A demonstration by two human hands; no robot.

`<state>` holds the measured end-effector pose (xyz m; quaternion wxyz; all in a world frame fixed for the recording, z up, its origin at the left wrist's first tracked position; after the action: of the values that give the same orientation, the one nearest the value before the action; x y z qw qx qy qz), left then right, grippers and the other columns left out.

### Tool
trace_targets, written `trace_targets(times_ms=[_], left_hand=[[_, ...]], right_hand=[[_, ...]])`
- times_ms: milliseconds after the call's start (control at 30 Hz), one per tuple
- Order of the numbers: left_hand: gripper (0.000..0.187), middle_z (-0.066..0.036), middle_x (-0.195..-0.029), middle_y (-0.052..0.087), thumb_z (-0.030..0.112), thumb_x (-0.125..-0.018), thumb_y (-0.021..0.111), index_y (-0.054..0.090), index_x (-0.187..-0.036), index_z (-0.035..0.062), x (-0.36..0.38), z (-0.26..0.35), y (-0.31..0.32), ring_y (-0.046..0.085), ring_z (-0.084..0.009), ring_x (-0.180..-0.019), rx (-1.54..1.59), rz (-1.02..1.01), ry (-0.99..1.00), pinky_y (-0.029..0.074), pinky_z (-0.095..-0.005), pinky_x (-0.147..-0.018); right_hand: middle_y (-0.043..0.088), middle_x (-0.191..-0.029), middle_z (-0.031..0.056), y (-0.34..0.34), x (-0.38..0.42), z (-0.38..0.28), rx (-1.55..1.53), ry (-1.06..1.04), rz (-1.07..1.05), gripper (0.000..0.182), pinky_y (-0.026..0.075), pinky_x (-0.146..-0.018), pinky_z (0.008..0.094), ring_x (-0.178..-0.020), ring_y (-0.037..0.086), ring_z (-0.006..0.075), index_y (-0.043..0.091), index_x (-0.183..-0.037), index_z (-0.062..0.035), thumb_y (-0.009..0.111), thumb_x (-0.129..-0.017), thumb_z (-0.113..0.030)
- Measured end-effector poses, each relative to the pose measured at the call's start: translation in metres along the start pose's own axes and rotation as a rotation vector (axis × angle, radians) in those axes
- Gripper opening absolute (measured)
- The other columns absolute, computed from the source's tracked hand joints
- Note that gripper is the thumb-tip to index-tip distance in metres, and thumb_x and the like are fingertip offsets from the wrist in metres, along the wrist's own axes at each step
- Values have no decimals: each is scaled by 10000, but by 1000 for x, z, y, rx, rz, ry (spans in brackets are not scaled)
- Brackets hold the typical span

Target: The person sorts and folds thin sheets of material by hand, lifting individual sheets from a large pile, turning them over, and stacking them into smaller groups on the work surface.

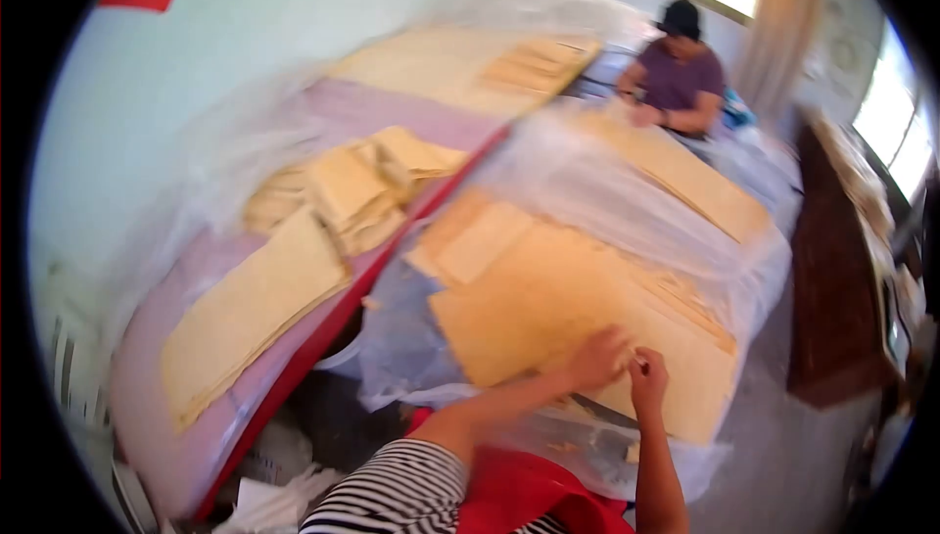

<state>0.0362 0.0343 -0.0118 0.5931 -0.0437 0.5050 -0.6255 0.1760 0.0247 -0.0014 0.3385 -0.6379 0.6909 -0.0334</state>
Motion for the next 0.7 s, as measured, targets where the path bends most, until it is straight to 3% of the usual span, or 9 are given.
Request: trace_targets(times_ms=[67, 133, 267, 333, 400, 467, 500, 567, 700], left_hand=[[301, -135, -1085, 578, 217, -803, 582, 599, -1044, 37, 6, 32, -40, 570, -317, -983, 79, 184, -6, 452, -424, -855], [305, -110, -1100, 580, 187, -849, 538, 562, -1126, 60, 23, 26, -32, 569, -275, -1007, 437, -103, -317, 467, -378, -833], [281, -89, -1110, 571, 119, -829, 537, 559, -1103, 61, 62, -15, -68, 605, -261, -859, 351, 12, -295, 504, -372, -703], [214, -105, -1091, 583, 136, -854, 505, 573, -1041, 57, 97, -37, -115, 602, -273, -885, -89, 123, -209, 501, -394, -702], [186, -141, -1002, 596, 133, -854, 490, 580, -986, 39, 146, -71, -171, 607, -289, -853, 72, 323, -643, 498, -387, -701], [191, -153, -885, 591, 135, -835, 513, 561, -995, 43, 182, -70, -244, 596, -299, -778, -115, 570, -716, 491, -390, -681], [161, -111, -794, 570, 115, -828, 537, 530, -977, 56, 224, -90, -264, 568, -249, -641, -180, 762, -979, 488, -356, -621], [91, -66, -777, 549, 53, -861, 500, 510, -945, 85, 297, -110, -302, 530, -116, -634, 259, 1137, -1072, 446, -246, -525], [105, -77, -776, 594, 46, -859, 552, 519, -958, 35, 399, -121, -359, 569, -132, -575, 441, 1663, -1111, 458, -247, -461]], right_hand=[[599, -838, 67, 17, 1, -6, -148, 135, -77, 176, 458, -584, 270, -654, 549, 138, 584, -989, -14, 576, -814, -24], [605, -849, 66, 36, 12, 6, -581, 511, -112, 237, 448, -576, 258, -694, 558, 124, 550, -1071, -3, 555, -835, -24], [616, -909, 98, 68, 17, -67, -701, 581, -376, 306, 453, -635, 254, -781, 610, 152, 495, -1155, -13, 532, -855, -56], [622, -1002, 101, 81, 23, -82, -658, 539, -475, 305, 458, -689, 259, -835, 619, 167, 478, -1172, -24, 510, -879, -102], [627, -979, 98, 91, 29, -89, -674, 479, -500, 263, 459, -673, 255, -808, 620, 157, 507, -1130, -22, 508, -879, -102], [629, -967, 97, 100, 37, -77, -650, 538, -537, 240, 459, -660, 251, -793, 620, 152, 522, -1105, -22, 509, -879, -102], [631, -955, 96, 102, 44, -67, -614, 601, -563, 217, 458, -648, 247, -778, 620, 146, 537, -1080, -22, 511, -880, -102], [631, -948, 94, 106, 54, -50, -634, 627, -579, 201, 457, -636, 243, -768, 617, 140, 547, -1061, -22, 512, -882, -105], [634, -918, 82, 110, 63, -38, -636, 672, -583, 178, 454, -615, 231, -749, 610, 128, 561, -1037, -28, 514, -887, -111]])
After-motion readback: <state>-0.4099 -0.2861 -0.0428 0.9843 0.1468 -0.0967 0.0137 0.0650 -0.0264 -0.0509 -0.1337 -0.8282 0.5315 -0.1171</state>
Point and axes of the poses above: each hand's wrist, its own x-axis away from the middle knuckle, its own y-axis out of the palm, z = x × y, the point moved 5 cm from there along -x, towards the middle knuckle
